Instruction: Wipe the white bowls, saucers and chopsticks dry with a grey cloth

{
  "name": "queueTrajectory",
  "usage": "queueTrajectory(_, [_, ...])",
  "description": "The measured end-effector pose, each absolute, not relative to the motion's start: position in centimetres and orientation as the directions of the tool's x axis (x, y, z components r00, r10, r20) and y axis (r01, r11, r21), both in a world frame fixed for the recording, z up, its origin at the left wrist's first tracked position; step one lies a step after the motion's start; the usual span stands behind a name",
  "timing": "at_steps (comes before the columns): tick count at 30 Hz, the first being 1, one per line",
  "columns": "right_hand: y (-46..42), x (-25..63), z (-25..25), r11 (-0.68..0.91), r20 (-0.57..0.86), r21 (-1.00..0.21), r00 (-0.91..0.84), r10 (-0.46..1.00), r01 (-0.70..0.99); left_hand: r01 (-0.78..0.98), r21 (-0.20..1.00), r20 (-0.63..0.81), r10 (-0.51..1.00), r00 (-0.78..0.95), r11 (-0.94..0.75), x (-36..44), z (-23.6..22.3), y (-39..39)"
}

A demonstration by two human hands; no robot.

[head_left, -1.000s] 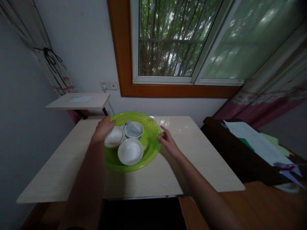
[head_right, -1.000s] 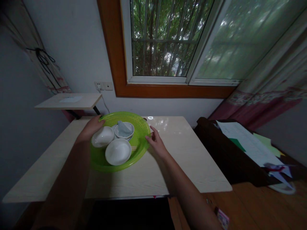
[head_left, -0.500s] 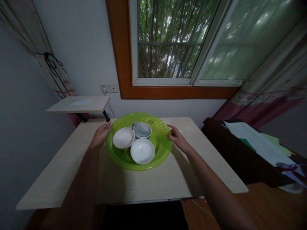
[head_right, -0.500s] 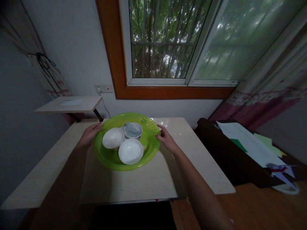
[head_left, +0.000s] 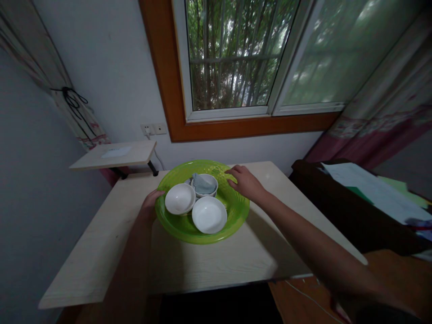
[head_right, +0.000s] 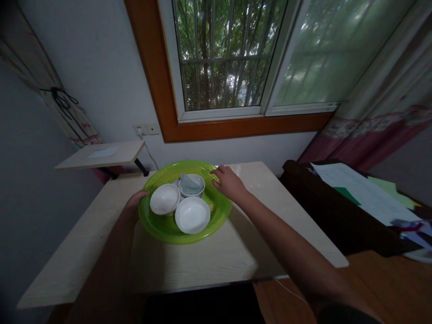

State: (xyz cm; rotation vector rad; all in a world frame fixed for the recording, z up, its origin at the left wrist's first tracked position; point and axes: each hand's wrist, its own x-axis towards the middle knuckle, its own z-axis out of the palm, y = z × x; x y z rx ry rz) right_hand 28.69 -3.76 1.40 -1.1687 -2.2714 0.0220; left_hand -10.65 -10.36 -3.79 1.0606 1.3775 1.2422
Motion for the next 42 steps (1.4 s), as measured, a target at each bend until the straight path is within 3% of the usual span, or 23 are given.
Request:
queueTrajectory(5, [-1.3, 22.5, 2.4, 0.623, 0.278, -0.186, -0.567, 0.775, 0.76, -0.011, 0.993, -0.12, 0.985, -0.122, 0.12, -10.9, -2.5, -9.5])
queueTrajectory(9, [1.1, 19.4, 1.8, 0.687, 0.233, -0.099, -0.654, 0.72, 0.72, 0.22, 0.973, -0.043, 0.991, -0.127, 0.071, -10.3, -0.4, -8.0])
queueTrajectory(12, [2.3, 18.5, 1.4, 0.782, 0.23, -0.026, -0.758, 0.61, 0.622, 0.596, 0.803, 0.143, 0.962, -0.231, 0.024, -9.6, 0.8, -6.3])
queueTrajectory(14, [2.7, 18.3, 1.0, 0.805, 0.232, -0.007, -0.782, 0.579, 0.594, 0.784, 0.616, 0.289, 0.947, -0.139, -0.073, -8.8, 1.4, -5.3])
queueTrajectory(17, [3.0, 18.3, 0.5, 0.794, 0.222, 0.021, -0.778, 0.588, 0.607, 0.871, 0.425, 0.395, 0.916, 0.068, -0.248, -6.9, 1.9, -4.2])
queueTrajectory(20, [3.3, 18.8, 0.3, 0.784, 0.231, 0.023, -0.766, 0.6, 0.621, 0.869, 0.368, 0.405, 0.898, 0.17, -0.331, -4.9, 1.8, -3.5])
queueTrajectory(25, [4.1, 20.4, 1.1, 0.795, 0.325, -0.092, -0.737, 0.593, 0.599, 0.829, 0.411, 0.438, 0.88, 0.186, -0.38, -3.8, 1.0, -2.9])
queueTrajectory(31, [3.6, 21.2, 1.6, 0.776, 0.529, -0.502, -0.575, 0.624, 0.381, 0.618, 0.638, 0.442, 0.876, 0.195, -0.46, -3.4, 1.1, -3.3])
queueTrajectory(33, [3.0, 21.1, 1.4, 0.756, 0.572, -0.588, -0.514, 0.639, 0.286, 0.55, 0.703, 0.423, 0.887, 0.186, -0.451, -3.1, 1.1, -3.6])
queueTrajectory(38, [1.8, 20.7, 0.5, 0.669, 0.529, -0.711, -0.463, 0.711, 0.216, 0.467, 0.793, 0.329, 0.921, 0.211, -0.39, -2.9, 0.6, -3.8])
queueTrajectory(42, [1.2, 20.8, 0.5, 0.624, 0.483, -0.76, -0.484, 0.73, 0.182, 0.46, 0.789, 0.298, 0.909, 0.292, -0.406, -3.2, 0.3, -3.4])
